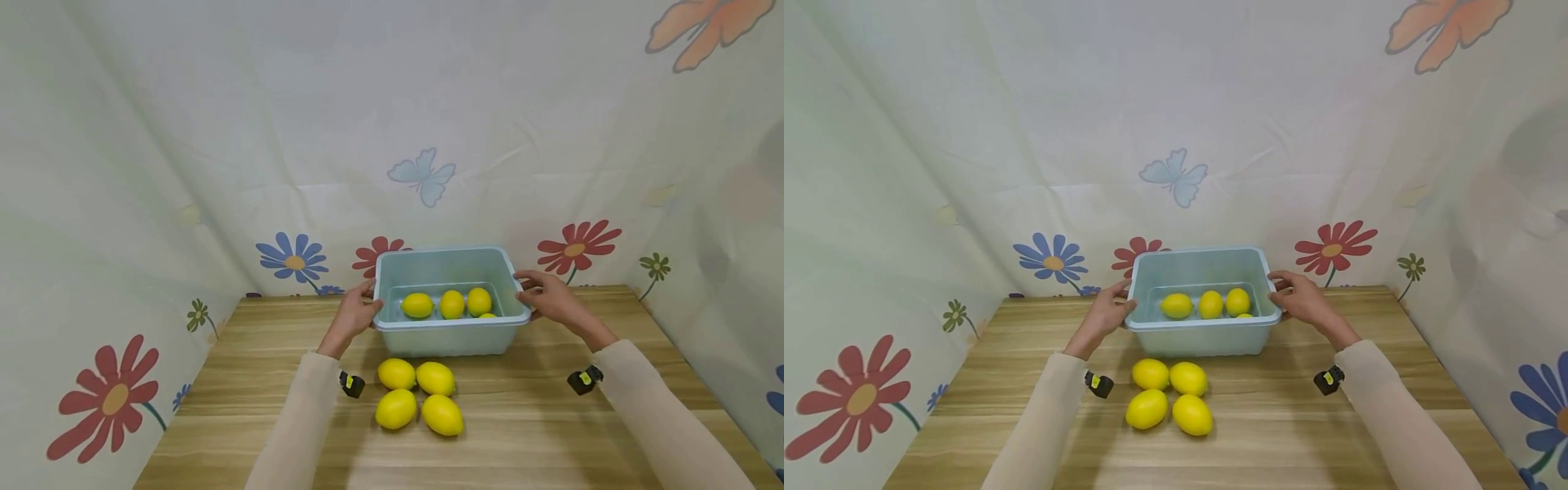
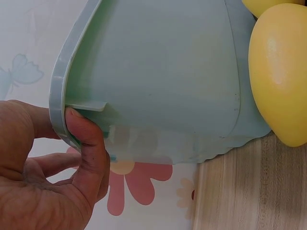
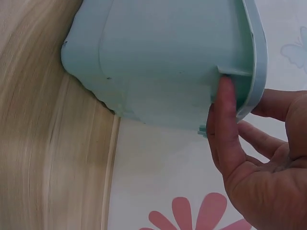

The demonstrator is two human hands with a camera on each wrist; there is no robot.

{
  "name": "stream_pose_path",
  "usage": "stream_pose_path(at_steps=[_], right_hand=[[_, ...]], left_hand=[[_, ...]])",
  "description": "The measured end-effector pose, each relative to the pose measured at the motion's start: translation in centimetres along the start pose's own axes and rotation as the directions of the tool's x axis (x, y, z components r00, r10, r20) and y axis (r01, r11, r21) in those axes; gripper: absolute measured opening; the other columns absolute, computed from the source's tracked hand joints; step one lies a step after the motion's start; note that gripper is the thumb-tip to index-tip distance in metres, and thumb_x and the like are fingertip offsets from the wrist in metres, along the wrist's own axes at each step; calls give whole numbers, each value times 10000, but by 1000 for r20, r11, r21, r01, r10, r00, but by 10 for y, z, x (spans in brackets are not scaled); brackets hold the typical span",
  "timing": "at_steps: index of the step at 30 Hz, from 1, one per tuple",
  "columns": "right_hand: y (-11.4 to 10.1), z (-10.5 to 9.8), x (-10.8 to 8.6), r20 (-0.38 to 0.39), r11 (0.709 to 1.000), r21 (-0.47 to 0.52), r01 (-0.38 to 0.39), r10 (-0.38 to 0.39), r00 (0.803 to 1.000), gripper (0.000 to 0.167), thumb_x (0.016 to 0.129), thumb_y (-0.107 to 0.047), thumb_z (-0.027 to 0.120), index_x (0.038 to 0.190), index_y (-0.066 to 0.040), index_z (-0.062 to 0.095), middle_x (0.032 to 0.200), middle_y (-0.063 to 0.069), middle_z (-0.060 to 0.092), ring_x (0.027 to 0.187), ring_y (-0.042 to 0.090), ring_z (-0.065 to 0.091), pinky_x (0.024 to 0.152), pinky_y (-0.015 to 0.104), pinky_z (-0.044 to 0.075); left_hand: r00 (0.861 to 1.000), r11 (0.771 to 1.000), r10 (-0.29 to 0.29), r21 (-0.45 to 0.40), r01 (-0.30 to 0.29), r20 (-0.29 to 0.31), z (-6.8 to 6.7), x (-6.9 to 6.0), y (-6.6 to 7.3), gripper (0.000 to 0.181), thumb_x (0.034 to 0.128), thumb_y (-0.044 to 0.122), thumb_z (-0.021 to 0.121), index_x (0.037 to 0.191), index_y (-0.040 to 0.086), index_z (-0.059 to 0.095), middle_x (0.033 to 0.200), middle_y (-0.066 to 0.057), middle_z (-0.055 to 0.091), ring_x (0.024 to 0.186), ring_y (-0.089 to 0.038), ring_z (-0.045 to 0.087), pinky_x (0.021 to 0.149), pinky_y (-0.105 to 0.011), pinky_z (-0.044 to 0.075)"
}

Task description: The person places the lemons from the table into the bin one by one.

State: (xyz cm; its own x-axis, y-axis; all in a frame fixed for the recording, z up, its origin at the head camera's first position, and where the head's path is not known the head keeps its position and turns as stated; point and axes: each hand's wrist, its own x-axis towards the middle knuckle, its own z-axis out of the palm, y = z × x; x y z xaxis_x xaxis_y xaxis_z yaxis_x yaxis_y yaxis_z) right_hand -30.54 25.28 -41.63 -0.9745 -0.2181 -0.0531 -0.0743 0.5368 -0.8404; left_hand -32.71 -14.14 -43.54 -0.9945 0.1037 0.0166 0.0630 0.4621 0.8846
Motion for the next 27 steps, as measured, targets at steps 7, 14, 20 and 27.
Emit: stream_pose_path(at_steps=[7,14,20,27], right_hand=[[1,0,0,-8,999,21,-28,28,1000,569,991,-132,550,1507,-27,335,1370,293,469,1123,442,568,757,371,615],[-7,2,6,-9,1000,7,-29,29,1000,549,992,-118,536,1502,-30,351,1334,284,485,1057,387,589,761,357,613],[-9,0,6,-11,999,1,-54,54,998,542,993,-111,537,1498,-26,357,1332,293,481,1042,389,591,752,352,612],[-6,0,2,-6,997,11,-75,75,997,550,994,-124,544,1502,-35,352,1329,288,477,1018,333,592,762,353,611]], left_hand=[[1000,1000,0,-2,0,10,1,-1,3,568,948,93,600,1489,120,427,1167,-200,577,880,-257,653,575,-284,586],[1000,999,3,40,-3,8,-6,-2,7,557,961,113,582,1490,91,411,1214,-207,567,966,-296,645,640,-294,597],[995,976,89,206,-77,-53,-1,-3,11,545,958,152,575,1467,29,425,1370,-239,448,1171,-376,595,965,-459,539],[971,950,193,274,-149,-139,6,-17,21,511,953,190,580,1440,82,470,1418,-177,403,1171,-353,554,1022,-483,487]])
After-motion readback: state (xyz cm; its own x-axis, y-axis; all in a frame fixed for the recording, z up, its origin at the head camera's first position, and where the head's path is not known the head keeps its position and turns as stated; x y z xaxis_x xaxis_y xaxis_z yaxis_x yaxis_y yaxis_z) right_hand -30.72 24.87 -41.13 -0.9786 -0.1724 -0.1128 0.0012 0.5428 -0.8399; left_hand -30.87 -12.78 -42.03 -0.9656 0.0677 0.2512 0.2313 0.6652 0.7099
